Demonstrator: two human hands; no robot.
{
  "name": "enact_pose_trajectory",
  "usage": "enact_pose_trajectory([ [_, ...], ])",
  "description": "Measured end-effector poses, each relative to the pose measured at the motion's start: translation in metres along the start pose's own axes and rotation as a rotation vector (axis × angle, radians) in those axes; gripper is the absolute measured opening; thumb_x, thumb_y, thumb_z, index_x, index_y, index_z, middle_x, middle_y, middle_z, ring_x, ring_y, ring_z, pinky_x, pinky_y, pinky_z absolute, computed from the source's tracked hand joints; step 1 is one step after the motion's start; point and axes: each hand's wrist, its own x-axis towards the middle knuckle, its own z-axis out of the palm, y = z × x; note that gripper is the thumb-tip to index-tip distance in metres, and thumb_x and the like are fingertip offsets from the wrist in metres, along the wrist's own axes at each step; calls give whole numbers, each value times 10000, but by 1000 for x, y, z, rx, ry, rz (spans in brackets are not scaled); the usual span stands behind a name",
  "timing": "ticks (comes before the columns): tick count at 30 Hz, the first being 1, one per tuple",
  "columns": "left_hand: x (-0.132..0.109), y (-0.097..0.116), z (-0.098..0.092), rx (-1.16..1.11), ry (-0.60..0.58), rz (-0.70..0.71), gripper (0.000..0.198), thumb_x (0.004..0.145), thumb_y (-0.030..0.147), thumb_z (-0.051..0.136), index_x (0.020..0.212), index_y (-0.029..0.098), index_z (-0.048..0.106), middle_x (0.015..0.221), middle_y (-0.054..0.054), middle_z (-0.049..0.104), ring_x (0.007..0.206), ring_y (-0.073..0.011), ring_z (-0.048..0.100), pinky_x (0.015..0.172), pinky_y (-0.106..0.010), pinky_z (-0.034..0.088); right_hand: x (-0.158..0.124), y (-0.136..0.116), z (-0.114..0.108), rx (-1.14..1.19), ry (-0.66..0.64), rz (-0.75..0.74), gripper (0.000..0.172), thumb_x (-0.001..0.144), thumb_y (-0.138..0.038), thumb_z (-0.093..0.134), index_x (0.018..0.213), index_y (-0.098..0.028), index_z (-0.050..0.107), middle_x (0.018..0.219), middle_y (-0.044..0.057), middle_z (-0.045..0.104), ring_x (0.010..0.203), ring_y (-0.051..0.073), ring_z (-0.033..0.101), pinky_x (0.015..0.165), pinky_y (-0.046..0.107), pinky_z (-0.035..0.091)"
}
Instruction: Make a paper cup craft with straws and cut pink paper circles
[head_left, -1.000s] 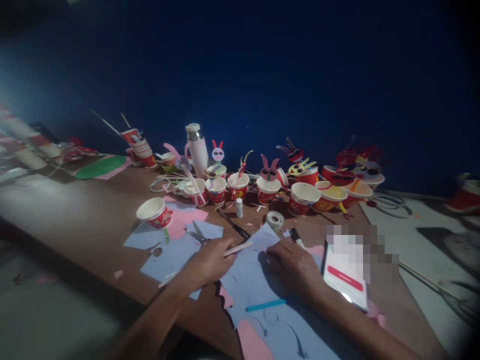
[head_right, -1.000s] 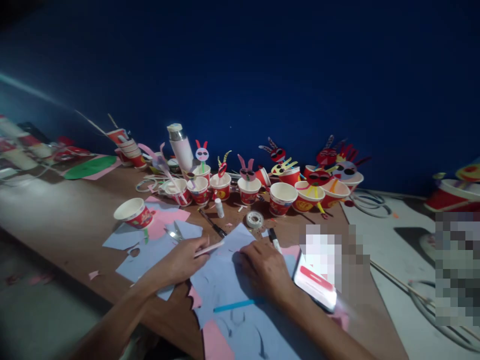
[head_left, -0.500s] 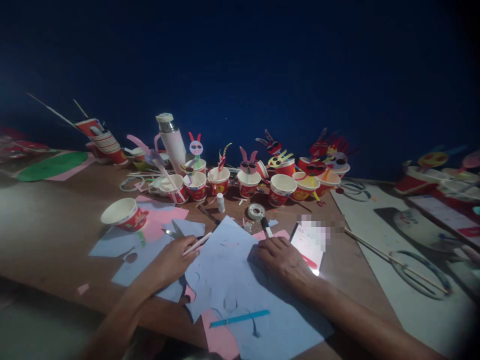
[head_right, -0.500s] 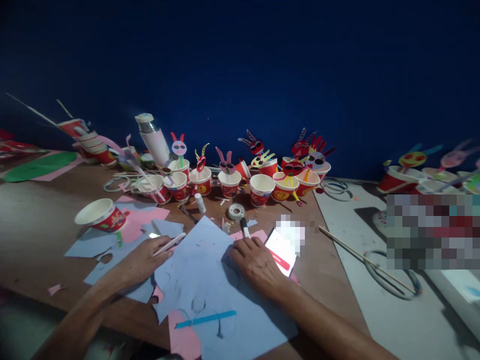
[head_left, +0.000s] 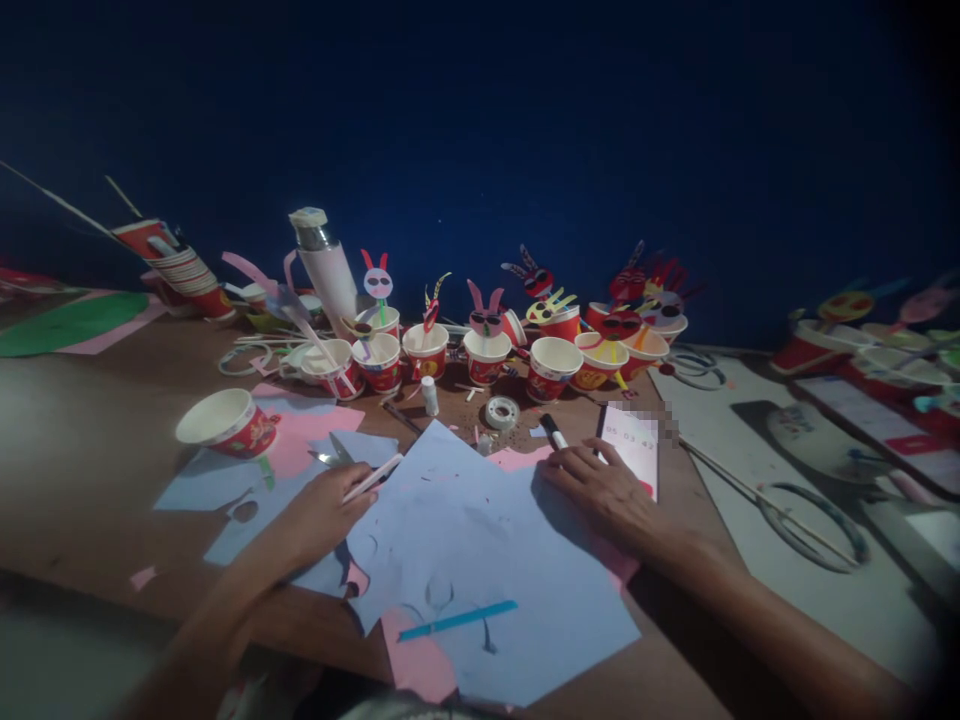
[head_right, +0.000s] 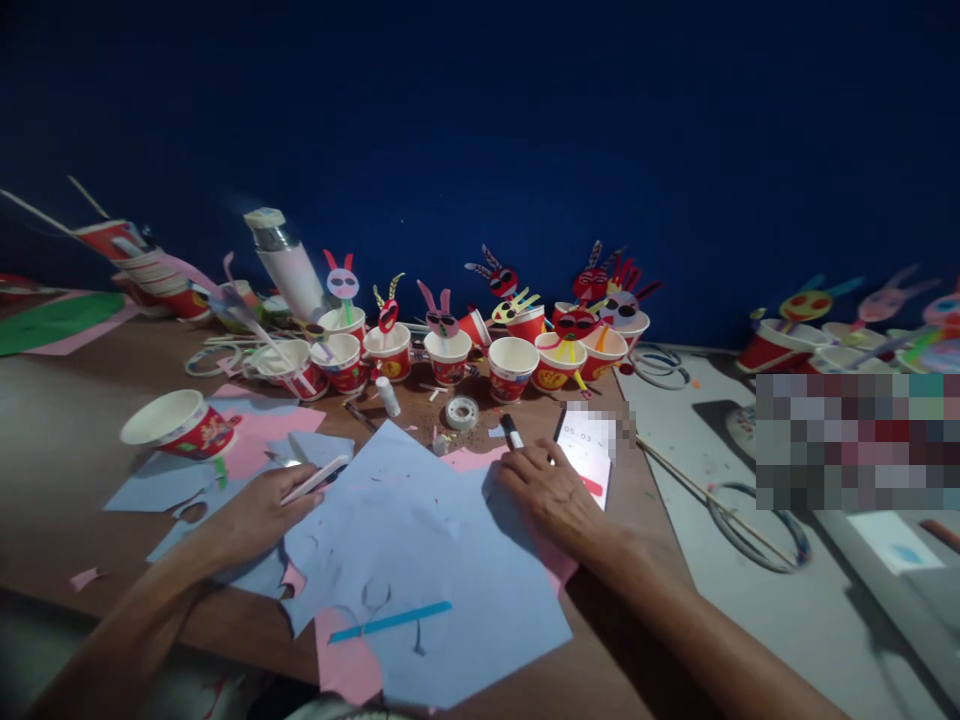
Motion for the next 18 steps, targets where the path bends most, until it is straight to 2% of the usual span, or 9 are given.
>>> enact_pose_trajectory([
  [3,-1,-6,-5,10,30,-24,306,785,366,373,924,169,562,802,-27,614,745,-193,562,665,-266,380,-6,17,-6,-2,-13,11,304,834,-26,412,1037,-179,579,1018,79,621,932,214,533,882,415,286],
  [6,-2,-8,-5,-5,40,-34,321,784,375,376,941,166,562,801,-23,619,742,-191,565,652,-257,384,-7,22,-12,10,-8,35,311,831,-18,409,1016,-188,591,1011,75,627,915,203,543,882,403,284],
  [11,-2,4,3,-21,0,-2,296,787,333,366,919,172,576,789,-20,624,729,-186,569,652,-255,391,9,4,-13,64,9,111,240,871,-118,398,967,-177,609,932,84,641,865,193,553,832,360,314],
  [14,-2,11,5,7,17,8,301,786,329,378,942,186,591,843,-30,633,774,-196,574,690,-264,391,23,-12,-14,111,-25,149,191,842,-227,477,982,-190,603,941,84,629,890,214,548,819,363,325],
  [18,-7,15,4,7,45,-9,344,761,380,450,1053,242,568,851,-6,645,772,-198,583,677,-256,393,35,-19,-13,177,-97,175,364,707,-336,625,1041,-198,584,1006,101,606,942,263,532,812,396,343],
])
